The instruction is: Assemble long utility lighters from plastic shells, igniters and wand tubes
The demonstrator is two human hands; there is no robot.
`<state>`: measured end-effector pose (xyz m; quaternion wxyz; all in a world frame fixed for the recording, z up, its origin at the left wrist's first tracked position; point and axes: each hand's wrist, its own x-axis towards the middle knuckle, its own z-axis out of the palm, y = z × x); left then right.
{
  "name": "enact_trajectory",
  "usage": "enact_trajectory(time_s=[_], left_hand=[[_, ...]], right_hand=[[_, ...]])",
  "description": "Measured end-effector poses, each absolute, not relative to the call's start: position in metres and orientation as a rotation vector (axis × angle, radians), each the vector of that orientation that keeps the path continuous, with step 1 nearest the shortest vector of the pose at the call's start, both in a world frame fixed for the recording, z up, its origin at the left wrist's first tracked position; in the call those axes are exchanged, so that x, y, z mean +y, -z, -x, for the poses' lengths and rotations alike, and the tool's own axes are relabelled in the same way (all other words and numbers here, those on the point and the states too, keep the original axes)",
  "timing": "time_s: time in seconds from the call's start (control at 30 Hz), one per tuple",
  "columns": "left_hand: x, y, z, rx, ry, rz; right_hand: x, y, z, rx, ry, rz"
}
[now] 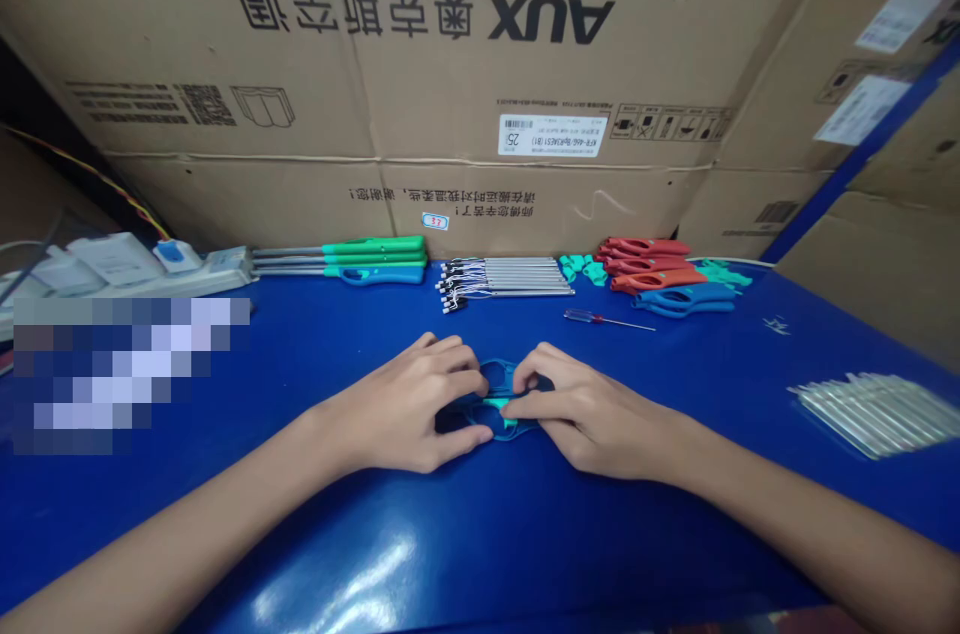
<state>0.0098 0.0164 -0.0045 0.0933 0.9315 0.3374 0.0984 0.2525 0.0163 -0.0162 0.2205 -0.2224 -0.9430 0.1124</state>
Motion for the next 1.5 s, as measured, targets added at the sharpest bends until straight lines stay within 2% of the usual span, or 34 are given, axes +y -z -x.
enact_trajectory(time_s=[0.27,0.37,0.47,0.67,1.13,1.5], left_hand=[[0.015,0.004,-0.011,1.034,-0.245,-2.765],[0.014,0.003,-0.011,1.028,-0.256,-2.780],[0.014,0.003,-0.011,1.017,-0.294,-2.803],[0.014,0.003,-0.010,0.990,-0.314,-2.825],[0.017,0.004,-0.007,0.945,-0.496,-2.877],[0.020,0.006,-0.009,1.038,-0.684,-2.833]], right_hand=[[0.026,0.001,-0.258,-2.535,-0.243,0.659],[0.052,-0.010,-0.264,-2.474,-0.069,0.849],[0.085,-0.013,-0.267,-2.530,0.139,1.228],[0.129,0.002,-0.260,-2.600,0.163,1.390],[0.139,0.019,-0.256,-2.607,0.140,1.217],[0.108,0.003,-0.255,-2.470,0.075,0.910]])
